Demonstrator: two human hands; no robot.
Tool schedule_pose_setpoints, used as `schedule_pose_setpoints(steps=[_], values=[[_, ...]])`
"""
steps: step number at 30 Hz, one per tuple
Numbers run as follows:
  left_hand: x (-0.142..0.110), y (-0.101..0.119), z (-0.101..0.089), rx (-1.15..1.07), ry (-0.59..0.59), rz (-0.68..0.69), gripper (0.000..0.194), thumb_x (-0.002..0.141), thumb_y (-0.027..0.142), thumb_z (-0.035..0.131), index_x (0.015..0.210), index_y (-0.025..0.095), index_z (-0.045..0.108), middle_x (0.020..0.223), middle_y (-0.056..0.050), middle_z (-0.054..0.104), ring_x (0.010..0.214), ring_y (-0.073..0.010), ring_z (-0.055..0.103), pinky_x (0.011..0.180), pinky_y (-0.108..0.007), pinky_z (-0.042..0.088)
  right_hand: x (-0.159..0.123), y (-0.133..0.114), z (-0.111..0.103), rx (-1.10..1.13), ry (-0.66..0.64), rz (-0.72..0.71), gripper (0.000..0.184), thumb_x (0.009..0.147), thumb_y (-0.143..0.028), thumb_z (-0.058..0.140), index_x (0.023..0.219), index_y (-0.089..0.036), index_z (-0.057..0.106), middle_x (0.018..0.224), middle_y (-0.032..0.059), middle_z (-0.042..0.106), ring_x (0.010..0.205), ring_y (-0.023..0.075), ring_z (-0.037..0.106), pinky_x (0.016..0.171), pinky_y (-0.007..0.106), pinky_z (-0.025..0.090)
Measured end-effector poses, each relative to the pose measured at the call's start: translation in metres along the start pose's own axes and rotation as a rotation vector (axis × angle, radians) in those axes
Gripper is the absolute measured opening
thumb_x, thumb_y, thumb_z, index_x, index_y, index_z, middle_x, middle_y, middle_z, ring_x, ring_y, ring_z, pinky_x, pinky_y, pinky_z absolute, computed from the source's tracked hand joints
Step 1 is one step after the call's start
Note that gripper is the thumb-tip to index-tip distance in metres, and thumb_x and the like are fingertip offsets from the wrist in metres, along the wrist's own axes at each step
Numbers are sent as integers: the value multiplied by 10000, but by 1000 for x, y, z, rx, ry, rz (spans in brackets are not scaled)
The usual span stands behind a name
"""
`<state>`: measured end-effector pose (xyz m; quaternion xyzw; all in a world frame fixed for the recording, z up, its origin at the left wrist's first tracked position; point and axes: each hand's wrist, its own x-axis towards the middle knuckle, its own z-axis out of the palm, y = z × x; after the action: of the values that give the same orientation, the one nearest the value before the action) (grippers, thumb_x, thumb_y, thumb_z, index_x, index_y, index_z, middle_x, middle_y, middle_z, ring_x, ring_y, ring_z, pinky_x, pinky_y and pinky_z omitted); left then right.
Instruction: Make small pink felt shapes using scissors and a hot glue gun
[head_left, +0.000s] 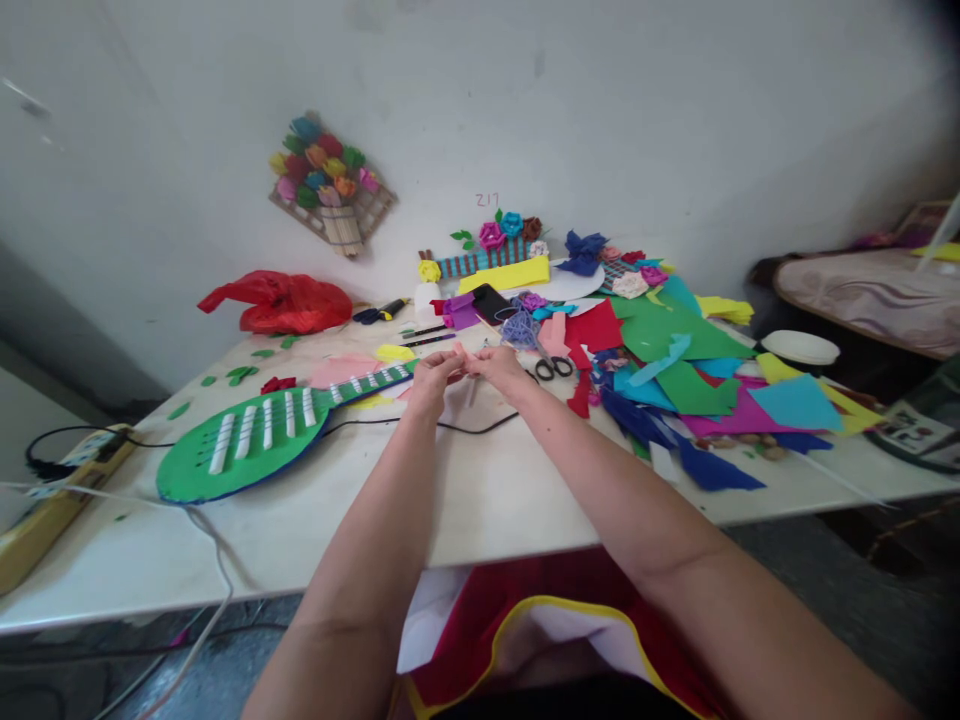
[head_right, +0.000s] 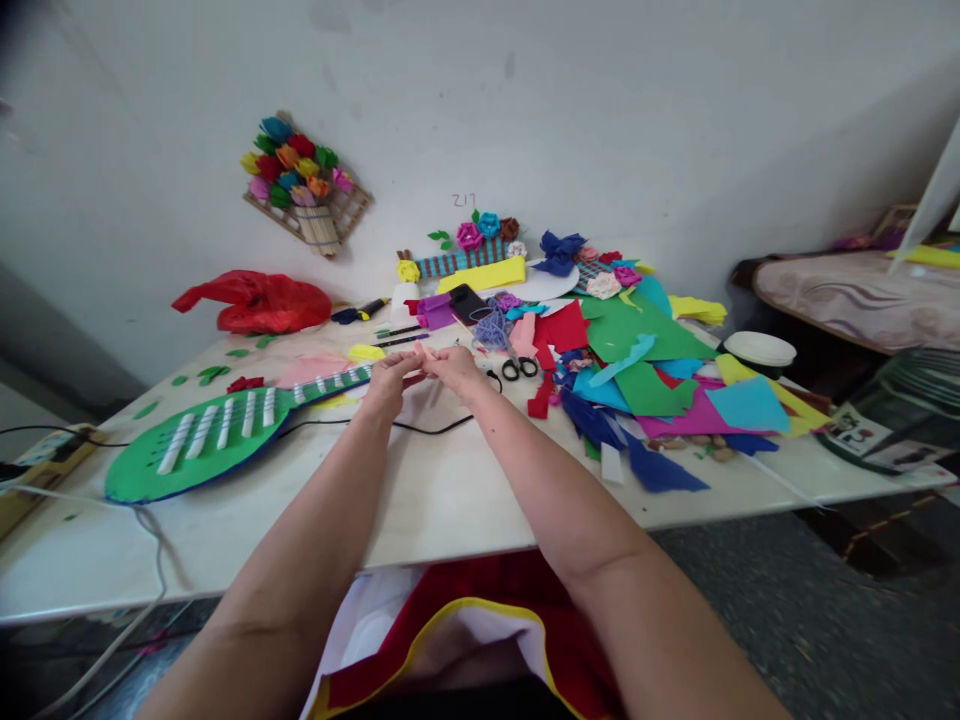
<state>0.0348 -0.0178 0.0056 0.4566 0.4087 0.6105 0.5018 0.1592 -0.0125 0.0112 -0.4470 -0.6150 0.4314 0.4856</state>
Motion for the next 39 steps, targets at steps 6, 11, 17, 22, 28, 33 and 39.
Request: schedule_pose_setpoints(steps=[6,11,17,22,28,33,39], values=[[5,-3,-2,-10,131,-1,292,454,333,767,607,132,621,568,-13,602,573,-128,570,603,-258,452,5,-14,-30,-391,131,-6,283,734,-381,513,681,-146,662,686,54,655,688,171,598,612,251,420],[6,-5,-3,-10,175,-31,264,445,284,762,598,110,636,514,-17,590,498,-108,540,554,-249,450,10,-23,-77,-935,430,118,380,857,-345,369,858,-135,686,953,159,665,936,261,602,737,321,443],[8,-7,-2,-9,154,-42,279,443,275,777,621,102,649,519,-20,600,501,-109,549,551,-250,461,7,-19,-108,-1113,354,326,395,845,-312,442,1136,-86,585,1092,236,610,1004,305,596,805,400,453],[9,-8,-3,-10,150,-42,328,440,309,791,657,98,664,534,-24,606,497,-105,544,535,-242,452,8,-8,-104,-1221,220,417,441,750,-273,593,1159,-107,577,1101,211,610,1048,299,582,809,380,466],[8,-7,-3,-35,152,-63,325,442,306,792,652,99,657,531,-23,603,497,-101,541,543,-243,458,10,2,-92,-1285,167,411,421,751,-233,593,1146,-88,585,1119,229,593,1067,280,575,833,354,460],[7,-6,-3,-59,145,-66,289,458,283,779,633,99,643,531,-22,596,499,-98,538,529,-232,447,9,-1,-97,-1256,198,404,404,750,-260,578,1123,-104,592,1117,207,597,1045,274,584,826,356,461],[6,-6,-5,-95,157,-81,241,490,257,750,640,96,653,558,-37,610,524,-109,554,535,-230,452,10,-6,-110,-1191,258,427,465,694,-347,624,1100,-122,596,1111,204,608,1023,295,594,774,375,472]])
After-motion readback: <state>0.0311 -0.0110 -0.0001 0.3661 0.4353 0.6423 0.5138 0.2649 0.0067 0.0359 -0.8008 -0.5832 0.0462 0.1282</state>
